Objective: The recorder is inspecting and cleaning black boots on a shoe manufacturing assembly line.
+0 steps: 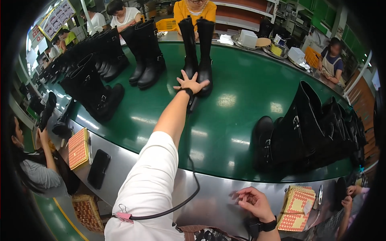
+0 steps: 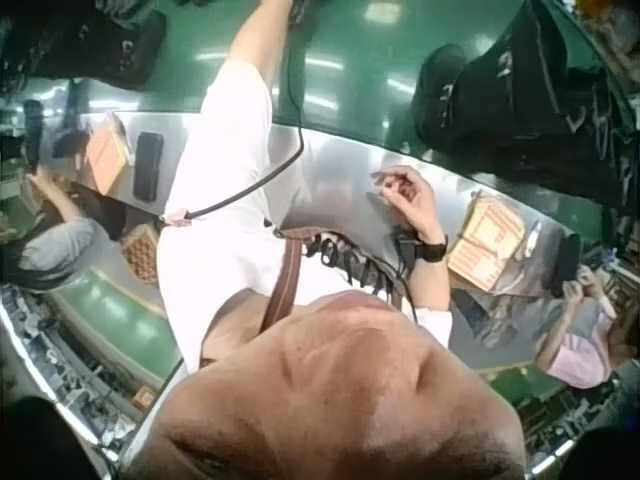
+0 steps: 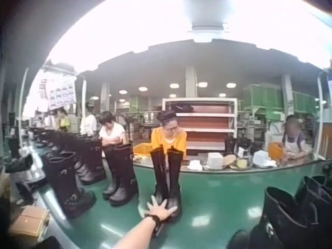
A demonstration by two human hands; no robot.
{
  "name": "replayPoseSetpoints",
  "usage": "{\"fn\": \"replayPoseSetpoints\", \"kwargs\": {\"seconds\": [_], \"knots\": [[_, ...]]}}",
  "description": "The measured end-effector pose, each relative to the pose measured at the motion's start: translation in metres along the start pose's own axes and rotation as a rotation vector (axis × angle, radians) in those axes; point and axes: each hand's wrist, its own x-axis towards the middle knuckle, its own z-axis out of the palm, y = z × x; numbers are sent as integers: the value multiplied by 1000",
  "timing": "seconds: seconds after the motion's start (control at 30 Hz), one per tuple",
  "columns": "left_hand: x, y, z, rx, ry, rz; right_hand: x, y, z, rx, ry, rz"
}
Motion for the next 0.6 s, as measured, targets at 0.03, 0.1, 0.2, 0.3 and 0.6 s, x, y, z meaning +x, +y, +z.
{"fn": "replayPoseSetpoints", "kwargs": {"seconds": [0.03, 0.1, 0.2, 0.3, 0.6], "knots": [[8, 0, 10, -8, 61, 17, 0, 0, 0, -18, 12, 4], [13, -8, 24, 26, 97, 9, 2, 0, -2, 3, 9, 8], [14, -12, 21, 71, 97, 53, 4, 2, -3, 26, 1, -12], [-13, -16, 10, 138, -24, 91, 6, 6, -3, 44, 11, -26], [-162, -29, -44, 442, -428, 371, 9, 14, -4, -5, 29, -107]]}}
